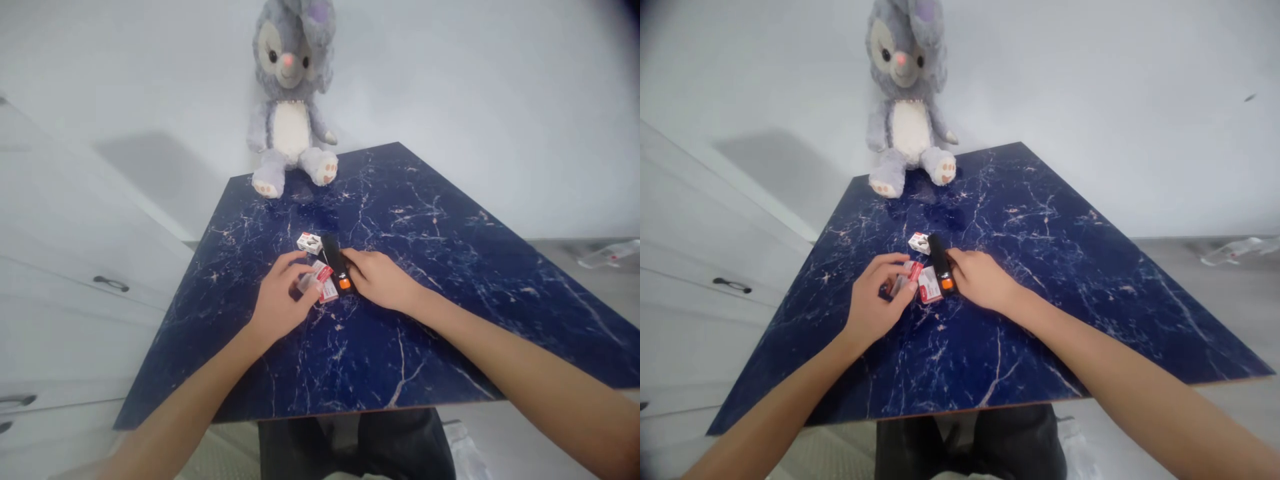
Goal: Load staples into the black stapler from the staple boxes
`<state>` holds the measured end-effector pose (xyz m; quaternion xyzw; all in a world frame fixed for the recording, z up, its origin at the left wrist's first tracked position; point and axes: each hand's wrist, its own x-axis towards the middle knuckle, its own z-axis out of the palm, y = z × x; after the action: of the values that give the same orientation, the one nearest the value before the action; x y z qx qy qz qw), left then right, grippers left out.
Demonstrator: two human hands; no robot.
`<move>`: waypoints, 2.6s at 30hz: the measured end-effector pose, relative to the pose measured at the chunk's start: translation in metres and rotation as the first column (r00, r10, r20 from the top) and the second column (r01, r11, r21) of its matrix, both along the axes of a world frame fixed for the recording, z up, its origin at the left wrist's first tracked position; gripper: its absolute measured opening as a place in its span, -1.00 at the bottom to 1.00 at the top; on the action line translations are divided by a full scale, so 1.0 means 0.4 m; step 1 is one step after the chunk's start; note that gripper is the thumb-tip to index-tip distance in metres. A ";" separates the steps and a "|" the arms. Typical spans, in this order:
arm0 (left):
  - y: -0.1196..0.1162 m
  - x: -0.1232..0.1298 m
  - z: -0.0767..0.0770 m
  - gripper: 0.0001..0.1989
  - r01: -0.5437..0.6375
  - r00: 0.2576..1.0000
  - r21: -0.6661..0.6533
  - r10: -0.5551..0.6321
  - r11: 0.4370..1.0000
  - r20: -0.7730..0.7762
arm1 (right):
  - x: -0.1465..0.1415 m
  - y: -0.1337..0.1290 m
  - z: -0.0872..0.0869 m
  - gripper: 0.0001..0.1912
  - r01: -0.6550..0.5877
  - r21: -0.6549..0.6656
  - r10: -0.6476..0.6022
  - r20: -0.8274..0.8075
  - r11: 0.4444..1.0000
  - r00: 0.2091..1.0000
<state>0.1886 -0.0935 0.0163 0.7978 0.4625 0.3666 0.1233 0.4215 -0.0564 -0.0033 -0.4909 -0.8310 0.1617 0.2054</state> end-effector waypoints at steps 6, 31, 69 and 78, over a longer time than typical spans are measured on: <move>0.023 -0.013 -0.015 -0.81 0.124 0.990 -0.240 -0.104 0.963 0.093 | -0.004 0.001 -0.001 -0.65 0.002 -0.001 -0.002 0.002 1.000 1.000; 0.044 -0.010 -0.051 -0.15 0.041 0.987 -0.284 -0.083 0.958 -0.135 | -0.001 -0.002 0.007 -0.65 -0.032 0.004 0.032 0.036 0.999 0.999; 0.155 -0.041 -0.056 -0.59 0.164 0.974 -0.035 -0.168 0.986 -0.154 | 0.001 0.005 -0.002 -0.65 -0.062 0.022 0.062 0.003 0.998 0.998; 0.278 -0.046 -0.063 -0.55 0.136 0.902 0.007 -0.121 0.991 -0.415 | 0.019 0.014 0.003 -0.74 -0.114 0.044 0.114 0.005 0.993 0.993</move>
<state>0.1704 0.0177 -0.0090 0.8881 0.4178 0.1889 0.0321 0.4289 -0.0510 -0.0021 -0.4382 -0.8613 0.1544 0.2056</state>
